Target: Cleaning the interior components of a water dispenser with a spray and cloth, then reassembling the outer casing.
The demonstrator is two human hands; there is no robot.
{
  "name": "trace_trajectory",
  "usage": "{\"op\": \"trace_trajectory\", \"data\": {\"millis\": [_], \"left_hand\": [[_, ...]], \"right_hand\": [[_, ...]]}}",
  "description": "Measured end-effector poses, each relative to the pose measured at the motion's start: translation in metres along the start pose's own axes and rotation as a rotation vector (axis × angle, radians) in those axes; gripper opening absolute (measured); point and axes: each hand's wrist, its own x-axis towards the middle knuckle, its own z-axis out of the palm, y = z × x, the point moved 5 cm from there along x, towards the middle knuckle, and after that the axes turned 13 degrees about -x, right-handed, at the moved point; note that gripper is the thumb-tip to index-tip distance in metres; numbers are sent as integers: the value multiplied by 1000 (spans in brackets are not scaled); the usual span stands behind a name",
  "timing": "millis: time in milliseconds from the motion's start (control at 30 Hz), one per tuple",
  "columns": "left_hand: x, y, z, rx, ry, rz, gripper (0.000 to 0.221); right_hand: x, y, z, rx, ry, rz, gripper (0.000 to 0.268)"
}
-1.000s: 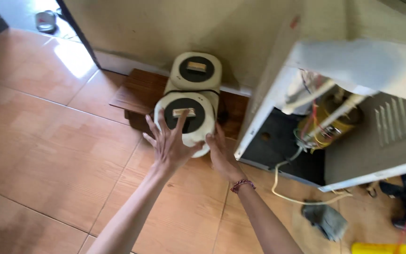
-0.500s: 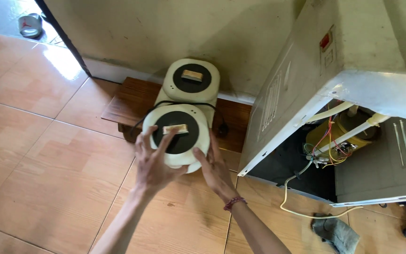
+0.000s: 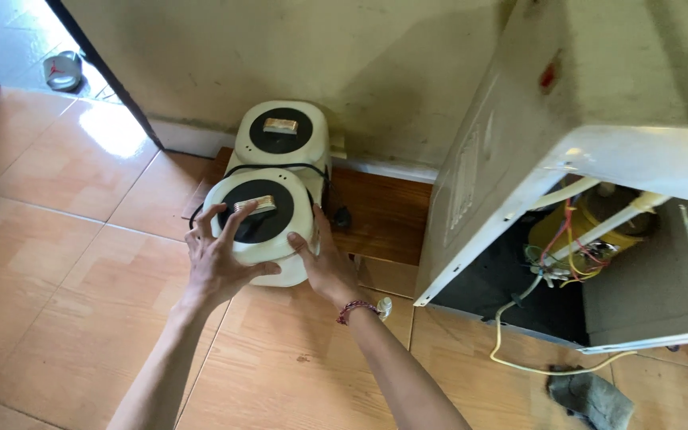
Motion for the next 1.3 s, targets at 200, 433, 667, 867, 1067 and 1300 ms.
{"op": "trace_trajectory", "data": {"millis": [200, 433, 667, 867, 1067, 1300], "left_hand": [[-2, 3, 12, 206, -89, -210, 126], [-41, 122, 53, 272, -102, -177, 119], [-83, 204, 155, -231, -397, -12, 105], [-90, 205, 204, -261, -185, 24, 63], [-113, 173, 203, -306, -150, 25, 54], [-129, 93, 226, -131, -202, -206, 57]], "right_hand": [[-52, -7, -20, -247, -129, -94, 82], [-140, 50, -71, -593, -264, -201, 68], [-161, 188, -132, -1049, -77, -68, 50], [-200, 242, -235, -975, 64, 196, 52], [-231, 255, -272, -797, 77, 226, 57], [-207, 248, -208, -692, -65, 57, 51]]}}
